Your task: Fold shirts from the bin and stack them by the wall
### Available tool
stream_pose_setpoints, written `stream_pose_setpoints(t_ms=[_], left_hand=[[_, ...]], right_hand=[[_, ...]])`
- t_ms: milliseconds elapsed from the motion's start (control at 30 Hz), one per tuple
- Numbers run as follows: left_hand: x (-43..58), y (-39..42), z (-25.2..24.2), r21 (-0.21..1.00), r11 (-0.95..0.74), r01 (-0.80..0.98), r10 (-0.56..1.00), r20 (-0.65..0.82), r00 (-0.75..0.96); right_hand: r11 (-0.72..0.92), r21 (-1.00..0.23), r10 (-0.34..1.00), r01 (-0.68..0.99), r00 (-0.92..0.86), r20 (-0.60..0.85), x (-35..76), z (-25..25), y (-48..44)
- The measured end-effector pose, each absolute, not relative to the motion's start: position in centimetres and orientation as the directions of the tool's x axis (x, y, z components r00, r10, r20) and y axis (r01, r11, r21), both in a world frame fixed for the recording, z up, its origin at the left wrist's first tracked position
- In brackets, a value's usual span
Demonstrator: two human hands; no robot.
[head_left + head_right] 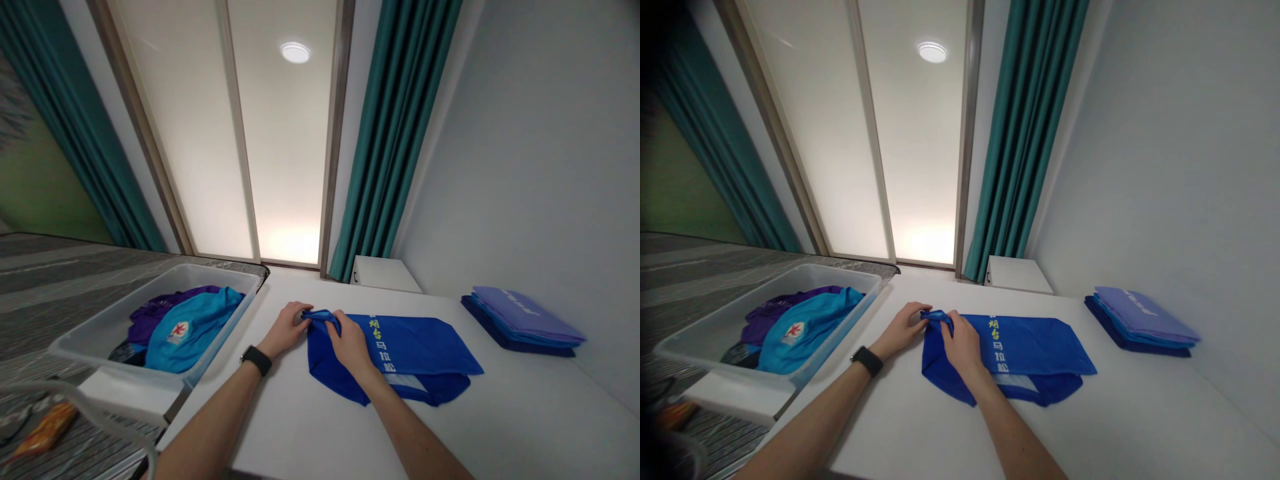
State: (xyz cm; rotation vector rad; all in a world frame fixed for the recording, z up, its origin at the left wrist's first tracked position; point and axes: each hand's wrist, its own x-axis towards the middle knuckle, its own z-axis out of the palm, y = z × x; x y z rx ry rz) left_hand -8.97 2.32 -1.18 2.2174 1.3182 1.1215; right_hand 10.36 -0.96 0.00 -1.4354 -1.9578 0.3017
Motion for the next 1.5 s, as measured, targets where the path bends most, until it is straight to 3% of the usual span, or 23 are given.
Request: stream_pose_setpoints(t_ms=[100, 233, 600, 1000, 1133, 1300, 1500], left_hand=[[-9.6, 2.9, -1.7, 0.650, -0.441, 0.618, 0.883, 0.437, 0.171], [-9.8, 3.2, -2.1, 0.652, -0.423, 0.629, 0.896, 0.405, 0.182], [-9.4, 4.8, -2.0, 0.607, -0.333, 0.721, 0.939, 0.282, 0.196], [-9.7, 5.4, -2.3, 0.651, -0.388, 0.652, 0.921, 0.292, 0.256], [-9.6, 5.4, -2.0, 0.685, -0.383, 0.620, 0.923, 0.309, 0.229], [-9.6, 5.5, -2.2, 0.707, -0.387, 0.592, 0.922, 0.307, 0.236], [-9.7, 5.8, -2.6, 0.804, -0.319, 0.503, 0.947, 0.249, 0.203]], right_hand=[[0.303, -0.601, 0.933, 0.740, -0.103, 0.344, 11.3, 0.3, 0.4], [0.310, -0.607, 0.934, 0.732, -0.113, 0.340, 12.2, 1.3, 2.1], [0.364, -0.498, 0.921, 0.787, -0.224, 0.319, 12.2, 4.6, 3.1], [0.434, -0.544, 0.894, 0.718, -0.269, 0.359, 10.8, 3.1, -0.1], [0.557, -0.539, 0.829, 0.632, -0.378, 0.413, 10.8, 2.5, -1.1], [0.696, -0.429, 0.717, 0.576, -0.589, 0.373, 10.2, 1.1, -3.3], [0.721, -0.389, 0.690, 0.574, -0.645, 0.328, 9.3, -1.2, -4.1]])
